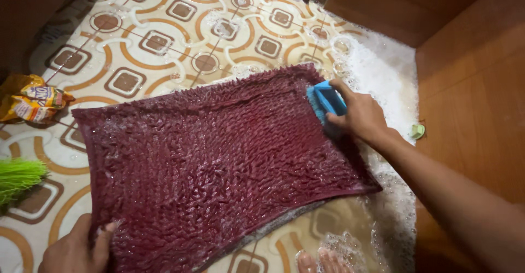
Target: The person scrubs a small rug on the floor using a brush and soapy water. They then rinse the rug with water from a hose.
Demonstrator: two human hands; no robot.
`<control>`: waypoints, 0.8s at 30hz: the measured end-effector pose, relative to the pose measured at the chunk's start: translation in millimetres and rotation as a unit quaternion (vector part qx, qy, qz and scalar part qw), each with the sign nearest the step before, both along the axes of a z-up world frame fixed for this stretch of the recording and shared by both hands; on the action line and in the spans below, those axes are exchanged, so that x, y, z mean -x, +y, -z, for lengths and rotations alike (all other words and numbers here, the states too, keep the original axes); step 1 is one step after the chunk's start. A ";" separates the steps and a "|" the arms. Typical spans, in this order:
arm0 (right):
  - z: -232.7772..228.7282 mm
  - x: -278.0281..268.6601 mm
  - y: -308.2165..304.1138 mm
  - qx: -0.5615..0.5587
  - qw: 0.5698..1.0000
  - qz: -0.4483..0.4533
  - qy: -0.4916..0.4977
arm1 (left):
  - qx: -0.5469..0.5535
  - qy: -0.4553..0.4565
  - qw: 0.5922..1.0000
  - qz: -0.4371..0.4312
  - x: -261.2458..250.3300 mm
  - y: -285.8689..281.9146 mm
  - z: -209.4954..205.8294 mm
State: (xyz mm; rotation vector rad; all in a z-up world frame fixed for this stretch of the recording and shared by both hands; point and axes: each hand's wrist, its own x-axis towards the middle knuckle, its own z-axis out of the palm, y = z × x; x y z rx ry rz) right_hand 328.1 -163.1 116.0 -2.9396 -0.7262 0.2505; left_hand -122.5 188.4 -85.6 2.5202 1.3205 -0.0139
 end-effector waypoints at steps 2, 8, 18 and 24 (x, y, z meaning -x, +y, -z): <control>-4.7 3.5 1.6 0.000 0.999 -0.031 -0.034 | -0.012 0.000 1.000 -0.002 1.6 -0.3 4.6; -19.9 117.5 37.8 -0.100 0.977 -0.105 0.156 | 0.036 0.036 0.999 -0.011 35.2 1.3 36.5; 21.3 166.2 44.4 -0.066 0.931 -0.344 0.103 | 0.124 -0.067 0.990 0.007 67.8 -11.6 73.4; 1.7 26.3 -17.2 -0.034 0.998 -0.035 0.029 | 0.115 -0.066 0.991 -0.016 67.2 -13.6 74.2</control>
